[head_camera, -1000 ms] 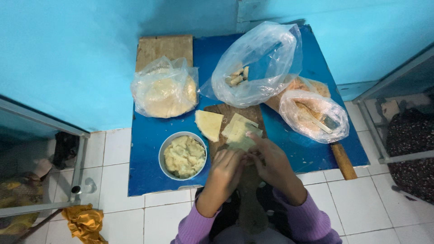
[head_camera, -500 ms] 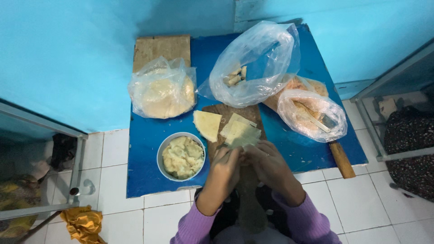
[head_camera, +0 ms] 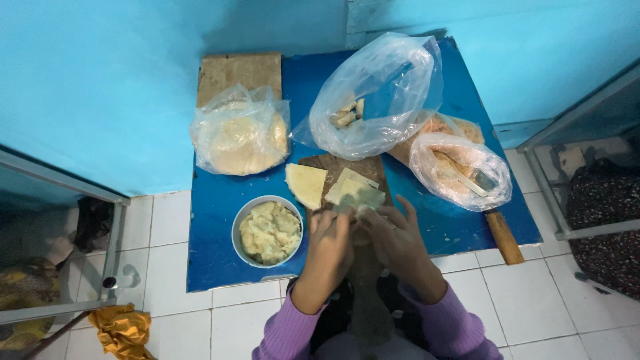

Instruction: The person sits at a small blue table and assembles snack pockets. They scoop a mashed filling from a bowl with a spoon onto flat slices, fold the slices over the filling by hand, and place the folded pieces into a plastic bag.

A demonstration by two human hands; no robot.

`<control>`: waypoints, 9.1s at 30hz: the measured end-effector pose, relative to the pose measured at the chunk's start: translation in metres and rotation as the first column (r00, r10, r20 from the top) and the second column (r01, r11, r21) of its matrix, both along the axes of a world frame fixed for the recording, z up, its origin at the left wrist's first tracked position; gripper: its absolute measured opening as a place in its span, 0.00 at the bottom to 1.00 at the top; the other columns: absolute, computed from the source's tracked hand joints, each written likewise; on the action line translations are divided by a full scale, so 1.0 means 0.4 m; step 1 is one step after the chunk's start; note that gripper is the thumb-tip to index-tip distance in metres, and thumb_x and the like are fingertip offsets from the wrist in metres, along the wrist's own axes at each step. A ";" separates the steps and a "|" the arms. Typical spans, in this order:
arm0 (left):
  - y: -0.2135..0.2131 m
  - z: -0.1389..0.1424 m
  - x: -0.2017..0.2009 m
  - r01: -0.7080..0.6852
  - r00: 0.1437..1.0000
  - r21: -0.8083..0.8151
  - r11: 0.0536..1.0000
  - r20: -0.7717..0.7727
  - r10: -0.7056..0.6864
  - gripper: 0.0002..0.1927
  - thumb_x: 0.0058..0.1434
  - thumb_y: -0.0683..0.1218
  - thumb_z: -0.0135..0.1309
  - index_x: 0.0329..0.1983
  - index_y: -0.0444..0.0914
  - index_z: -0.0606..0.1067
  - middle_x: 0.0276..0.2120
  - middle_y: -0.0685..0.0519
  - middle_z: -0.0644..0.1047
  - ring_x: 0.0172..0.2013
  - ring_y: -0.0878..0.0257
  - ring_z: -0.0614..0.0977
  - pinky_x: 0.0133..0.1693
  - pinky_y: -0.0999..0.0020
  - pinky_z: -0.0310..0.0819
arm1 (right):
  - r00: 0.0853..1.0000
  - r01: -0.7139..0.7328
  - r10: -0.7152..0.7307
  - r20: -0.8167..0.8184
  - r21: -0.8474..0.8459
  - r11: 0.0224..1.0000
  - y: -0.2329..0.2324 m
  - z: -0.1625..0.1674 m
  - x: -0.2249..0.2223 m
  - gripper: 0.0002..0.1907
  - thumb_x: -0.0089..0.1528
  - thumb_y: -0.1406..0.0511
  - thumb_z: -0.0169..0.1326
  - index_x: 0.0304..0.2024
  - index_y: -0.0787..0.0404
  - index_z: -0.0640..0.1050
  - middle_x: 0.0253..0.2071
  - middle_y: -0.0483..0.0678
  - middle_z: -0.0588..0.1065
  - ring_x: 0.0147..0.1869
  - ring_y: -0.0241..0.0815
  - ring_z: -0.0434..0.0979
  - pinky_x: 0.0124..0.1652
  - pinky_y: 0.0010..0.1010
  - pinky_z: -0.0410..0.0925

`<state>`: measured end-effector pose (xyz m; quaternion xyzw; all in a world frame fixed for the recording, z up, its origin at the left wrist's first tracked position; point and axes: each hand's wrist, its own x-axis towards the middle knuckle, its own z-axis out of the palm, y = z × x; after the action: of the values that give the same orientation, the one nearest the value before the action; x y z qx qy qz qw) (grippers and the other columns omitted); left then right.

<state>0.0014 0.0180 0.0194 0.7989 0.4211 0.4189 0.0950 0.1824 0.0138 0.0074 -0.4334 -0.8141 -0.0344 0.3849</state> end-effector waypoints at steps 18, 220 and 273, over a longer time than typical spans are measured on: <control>0.000 0.017 0.008 -0.120 0.993 0.065 0.991 0.010 0.120 0.09 0.59 0.35 0.54 0.44 0.33 0.74 0.39 0.42 0.78 0.49 0.46 0.78 0.55 0.49 0.66 | 0.990 0.095 -0.097 0.101 0.020 0.995 0.011 0.040 -0.035 0.27 0.61 0.68 0.56 0.63 0.60 0.71 0.51 0.50 0.79 0.61 0.49 0.75 0.63 0.65 0.55; -0.041 0.007 0.023 -0.147 0.935 -0.354 0.923 0.255 0.246 0.29 0.57 0.31 0.57 0.62 0.33 0.66 0.32 0.45 0.77 0.32 0.55 0.82 0.34 0.63 0.77 | 0.598 0.612 -0.443 -0.668 0.023 0.791 -0.026 0.039 0.301 0.14 0.77 0.78 0.50 0.64 0.67 0.69 0.45 0.59 0.80 0.43 0.45 0.84 0.40 0.30 0.78; -0.028 0.027 -0.016 0.148 0.980 -0.161 0.976 0.157 -0.123 0.40 0.50 0.37 0.66 0.67 0.34 0.64 0.41 0.43 0.79 0.45 0.44 0.78 0.45 0.55 0.73 | 0.980 -0.119 0.076 -0.185 -0.234 0.965 -0.016 -0.008 0.037 0.17 0.57 0.70 0.64 0.49 0.62 0.77 0.41 0.53 0.79 0.45 0.53 0.81 0.42 0.37 0.74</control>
<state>-0.0052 0.0066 0.0304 0.7818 0.3919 0.4309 0.2226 0.1972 0.0072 0.0041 -0.4380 -0.7958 0.1230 0.3996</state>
